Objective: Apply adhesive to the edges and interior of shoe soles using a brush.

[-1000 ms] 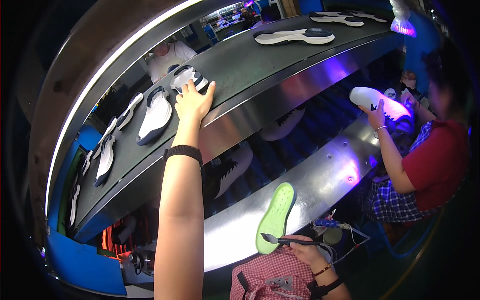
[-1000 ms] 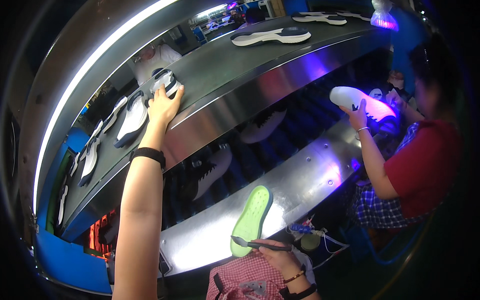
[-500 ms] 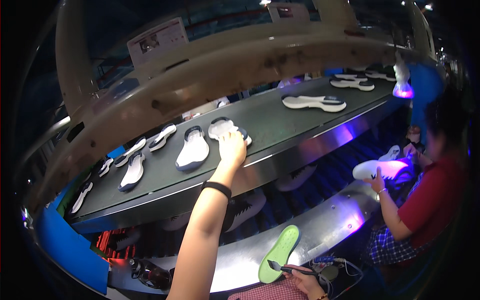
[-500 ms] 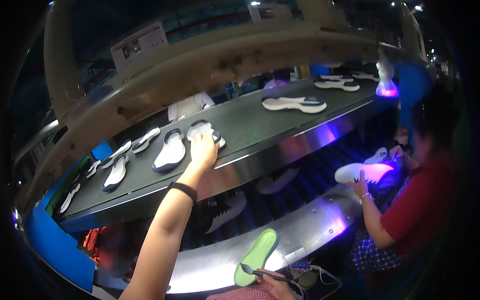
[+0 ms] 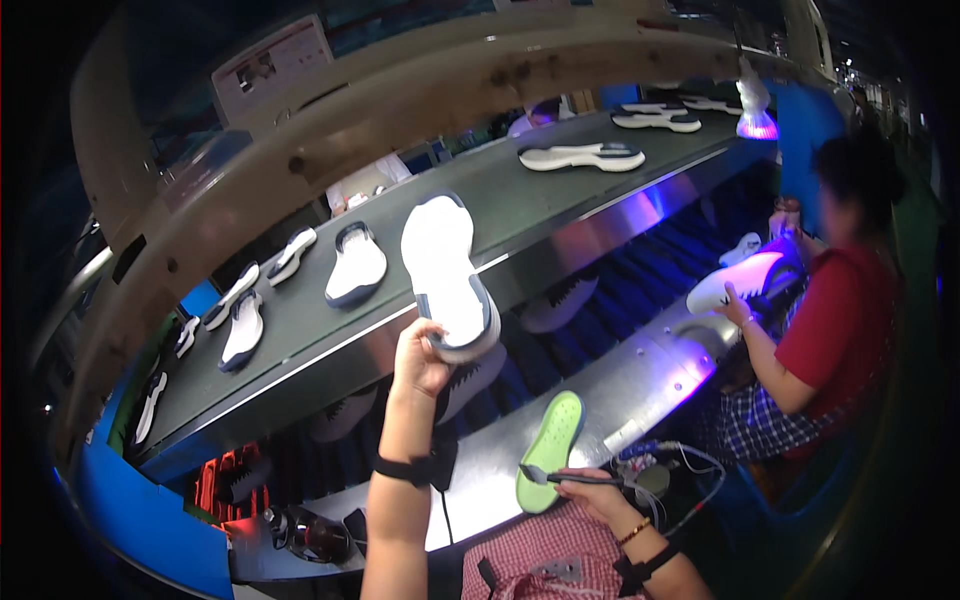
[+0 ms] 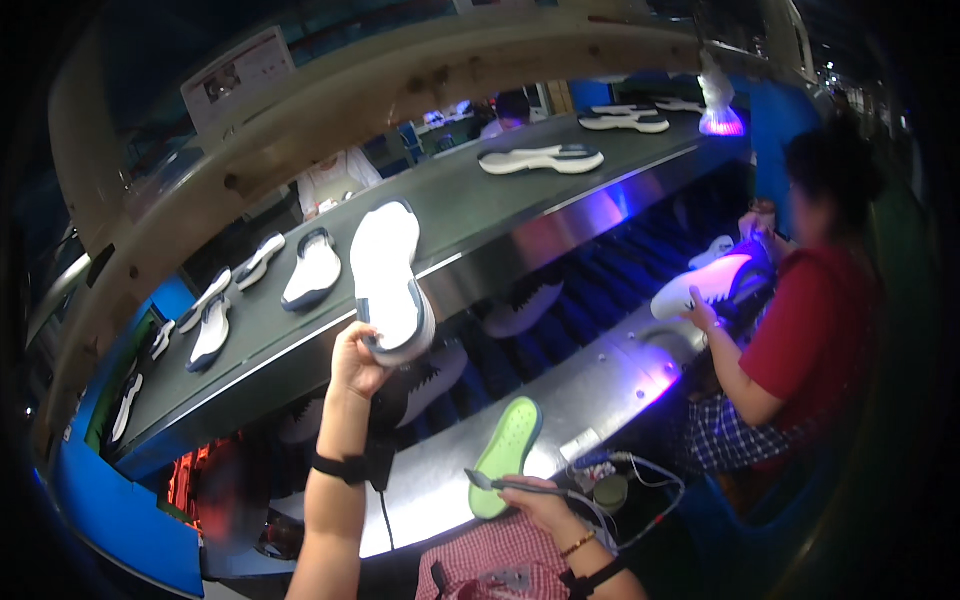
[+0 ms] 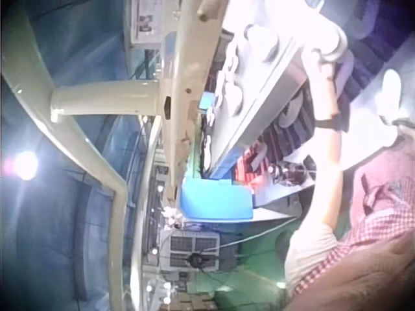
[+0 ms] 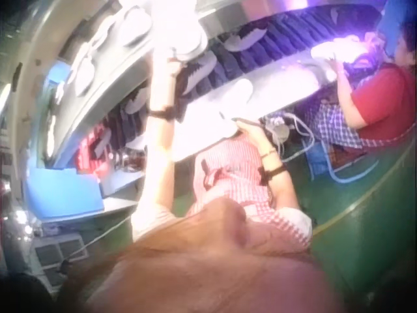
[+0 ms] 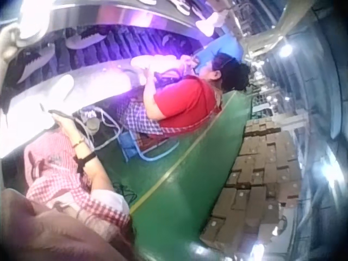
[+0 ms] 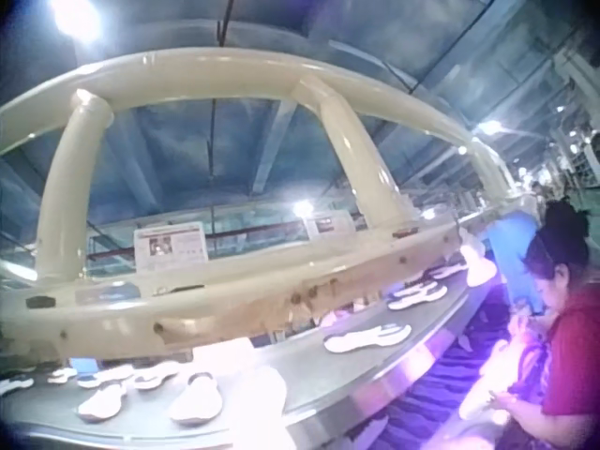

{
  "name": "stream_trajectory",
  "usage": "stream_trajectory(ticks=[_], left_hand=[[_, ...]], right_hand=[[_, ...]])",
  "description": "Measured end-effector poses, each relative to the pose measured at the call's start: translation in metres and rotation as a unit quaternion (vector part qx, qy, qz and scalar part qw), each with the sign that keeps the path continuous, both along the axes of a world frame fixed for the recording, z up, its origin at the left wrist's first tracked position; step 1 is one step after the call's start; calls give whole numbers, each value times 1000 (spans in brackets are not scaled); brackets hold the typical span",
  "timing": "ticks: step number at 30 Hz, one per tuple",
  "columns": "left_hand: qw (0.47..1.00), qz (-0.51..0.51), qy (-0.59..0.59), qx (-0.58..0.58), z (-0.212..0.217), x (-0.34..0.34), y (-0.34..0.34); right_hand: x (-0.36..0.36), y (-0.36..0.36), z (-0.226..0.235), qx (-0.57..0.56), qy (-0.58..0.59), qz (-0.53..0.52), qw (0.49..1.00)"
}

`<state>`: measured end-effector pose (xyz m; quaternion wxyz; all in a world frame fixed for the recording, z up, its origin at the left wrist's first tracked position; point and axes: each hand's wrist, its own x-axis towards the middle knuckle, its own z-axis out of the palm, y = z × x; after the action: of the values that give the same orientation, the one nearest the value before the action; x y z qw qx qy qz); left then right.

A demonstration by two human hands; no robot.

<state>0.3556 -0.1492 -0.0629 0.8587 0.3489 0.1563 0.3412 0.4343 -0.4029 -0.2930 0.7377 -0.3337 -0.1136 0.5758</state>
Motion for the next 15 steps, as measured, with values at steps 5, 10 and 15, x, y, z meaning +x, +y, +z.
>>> stream_trajectory(ticks=[5, 10, 15], left_hand=[[960, 22, -50, 275, -24, -61, -10], [984, -2, -168, 53, -33, -110, -127], [986, -163, 19, -35, -208, -220, -116]], right_hand=[[-1, -5, -4, 13, -42, -18, 999], [5, -14, -9, -22, -69, -51, 996], [7, -7, -4, -28, -78, -68, 994]])
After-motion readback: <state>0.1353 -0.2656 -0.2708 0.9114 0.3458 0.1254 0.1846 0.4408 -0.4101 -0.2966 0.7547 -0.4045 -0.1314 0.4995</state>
